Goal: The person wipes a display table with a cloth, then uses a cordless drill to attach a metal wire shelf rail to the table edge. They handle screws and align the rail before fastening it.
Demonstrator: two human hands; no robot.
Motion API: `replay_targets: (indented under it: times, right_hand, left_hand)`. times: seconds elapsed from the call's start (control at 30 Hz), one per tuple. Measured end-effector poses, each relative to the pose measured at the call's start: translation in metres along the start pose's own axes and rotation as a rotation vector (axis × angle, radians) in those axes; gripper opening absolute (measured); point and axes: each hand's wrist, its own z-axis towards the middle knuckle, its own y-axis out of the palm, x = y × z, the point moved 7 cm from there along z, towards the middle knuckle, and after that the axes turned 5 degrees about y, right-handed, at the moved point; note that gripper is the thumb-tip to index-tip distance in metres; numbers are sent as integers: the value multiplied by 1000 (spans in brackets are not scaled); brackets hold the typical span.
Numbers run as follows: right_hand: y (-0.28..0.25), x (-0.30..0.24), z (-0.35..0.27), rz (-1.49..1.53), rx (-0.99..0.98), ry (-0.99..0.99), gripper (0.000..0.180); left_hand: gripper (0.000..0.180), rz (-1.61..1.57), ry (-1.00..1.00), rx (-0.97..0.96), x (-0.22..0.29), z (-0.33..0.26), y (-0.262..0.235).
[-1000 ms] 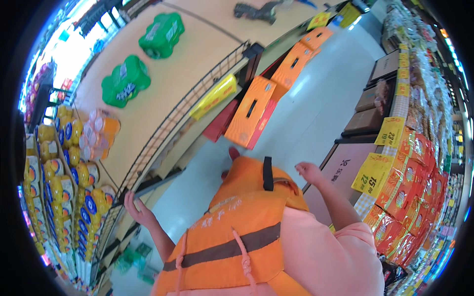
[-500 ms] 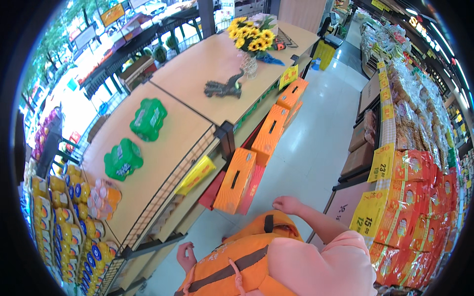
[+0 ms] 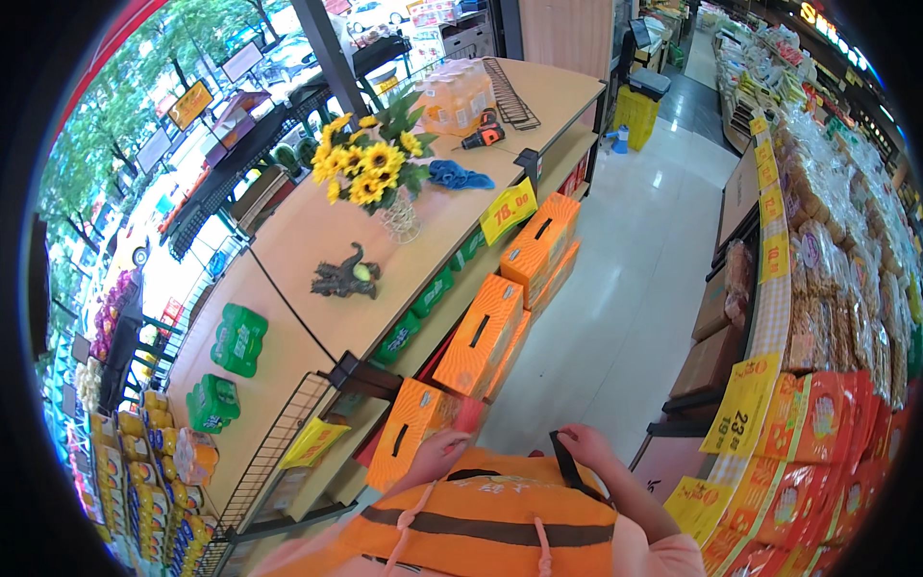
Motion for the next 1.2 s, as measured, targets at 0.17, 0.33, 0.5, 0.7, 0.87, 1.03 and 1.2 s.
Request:
replay_targets:
  times: [0.17,0.33,0.5,0.7,0.87,1.03,1.2]
  right_hand:
    - [-32,16,46,342,89,105,28]
    - [-78,43,105,492,28,253,25]
    - [-183,48,157,847,325,333,23]
    - [-235,25,228,803,289,218,22]
    - [-237,35,289,845,142,334,22]
    - [-302,-6,407,665,-76,272,24]
    - [-346,-134,523,460,-367,31,26]
  left_hand:
    - [20,148,112,-158,21,145,11]
    - [23,148,181,181,17,299,-28]
    - [33,-8,-32,722,-6,458,-102]
    - [44,220,-538,819,-68,590,-185]
    - [42,478,-519,778,-123,610,-200]
    - [31,-153,-379,1034,-142,585,-189]
    - [37,-1120,-58,1109,-69,561,-121]
